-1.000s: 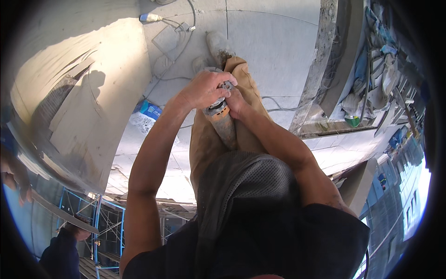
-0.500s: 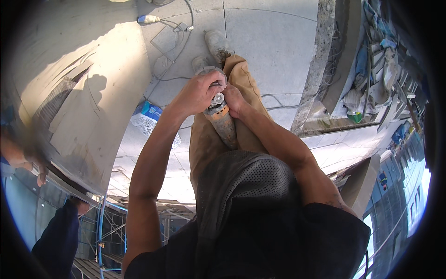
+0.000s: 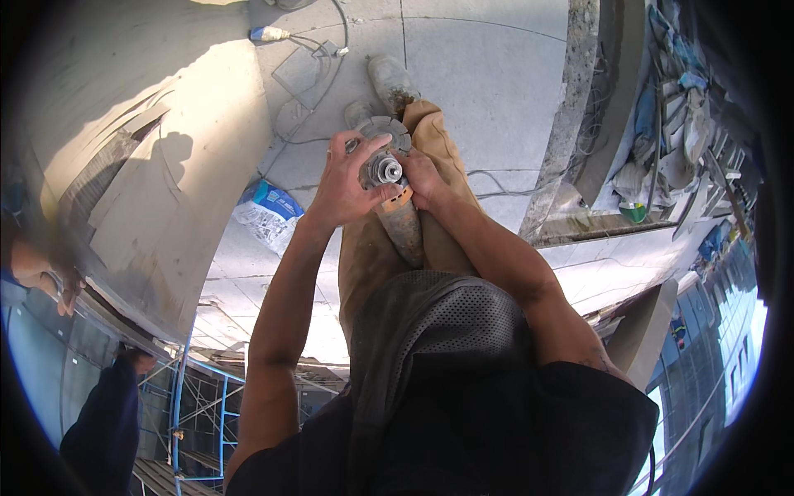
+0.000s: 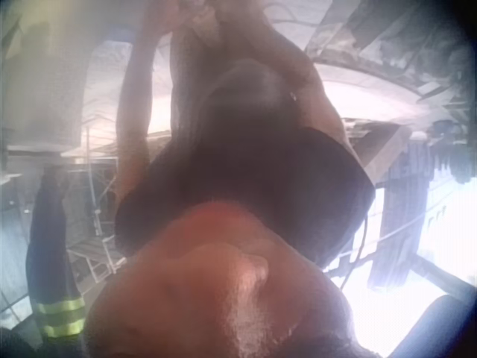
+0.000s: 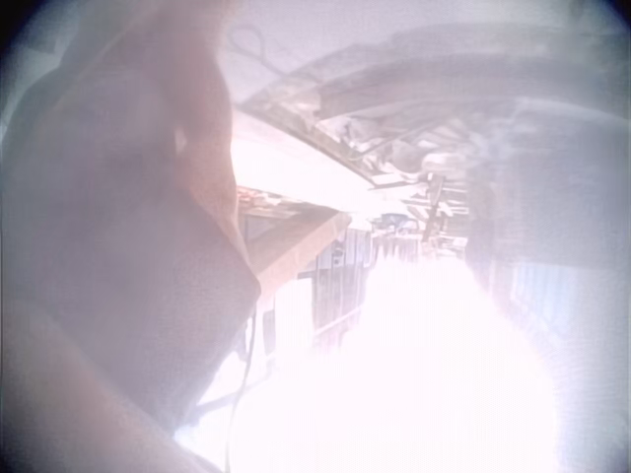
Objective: The person picks up a blue grout bag and a white nozzle, then assembles them by screwing the nozzle onto the bag. The person also handles a circular metal object, possibly a blade or part of a tool, and places it on the floor.
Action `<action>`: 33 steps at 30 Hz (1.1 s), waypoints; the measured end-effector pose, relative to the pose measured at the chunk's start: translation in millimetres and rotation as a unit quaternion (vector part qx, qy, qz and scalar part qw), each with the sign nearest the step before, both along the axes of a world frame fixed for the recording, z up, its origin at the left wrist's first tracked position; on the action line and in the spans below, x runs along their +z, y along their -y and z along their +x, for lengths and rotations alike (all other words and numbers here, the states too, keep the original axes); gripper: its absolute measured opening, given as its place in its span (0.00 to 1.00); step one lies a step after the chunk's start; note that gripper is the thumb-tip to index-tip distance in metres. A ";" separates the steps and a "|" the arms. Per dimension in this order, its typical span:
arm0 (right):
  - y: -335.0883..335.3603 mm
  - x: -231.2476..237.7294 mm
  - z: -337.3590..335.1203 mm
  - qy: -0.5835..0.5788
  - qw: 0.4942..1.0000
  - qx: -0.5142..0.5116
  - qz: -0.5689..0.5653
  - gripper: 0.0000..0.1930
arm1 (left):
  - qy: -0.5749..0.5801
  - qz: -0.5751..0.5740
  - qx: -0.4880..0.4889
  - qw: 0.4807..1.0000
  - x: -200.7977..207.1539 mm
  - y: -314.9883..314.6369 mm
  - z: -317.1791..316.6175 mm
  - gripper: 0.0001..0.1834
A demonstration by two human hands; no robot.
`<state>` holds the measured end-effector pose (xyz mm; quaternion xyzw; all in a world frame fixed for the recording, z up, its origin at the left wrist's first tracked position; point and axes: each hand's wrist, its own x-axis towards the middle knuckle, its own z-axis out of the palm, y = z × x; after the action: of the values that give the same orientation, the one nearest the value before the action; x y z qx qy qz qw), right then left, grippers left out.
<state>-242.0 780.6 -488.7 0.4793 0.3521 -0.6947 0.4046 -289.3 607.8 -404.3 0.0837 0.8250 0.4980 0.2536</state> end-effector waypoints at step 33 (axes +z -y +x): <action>-59.6 71.9 -50.5 -0.335 0.836 0.416 0.127 0.20 | 0.437 0.327 0.270 0.793 -50.9 -38.1 74.1 0.51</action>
<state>-292.4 840.2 -416.9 0.0729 0.7170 -0.5283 0.4489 -215.2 645.9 -455.2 -0.2908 0.4036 0.7697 0.4002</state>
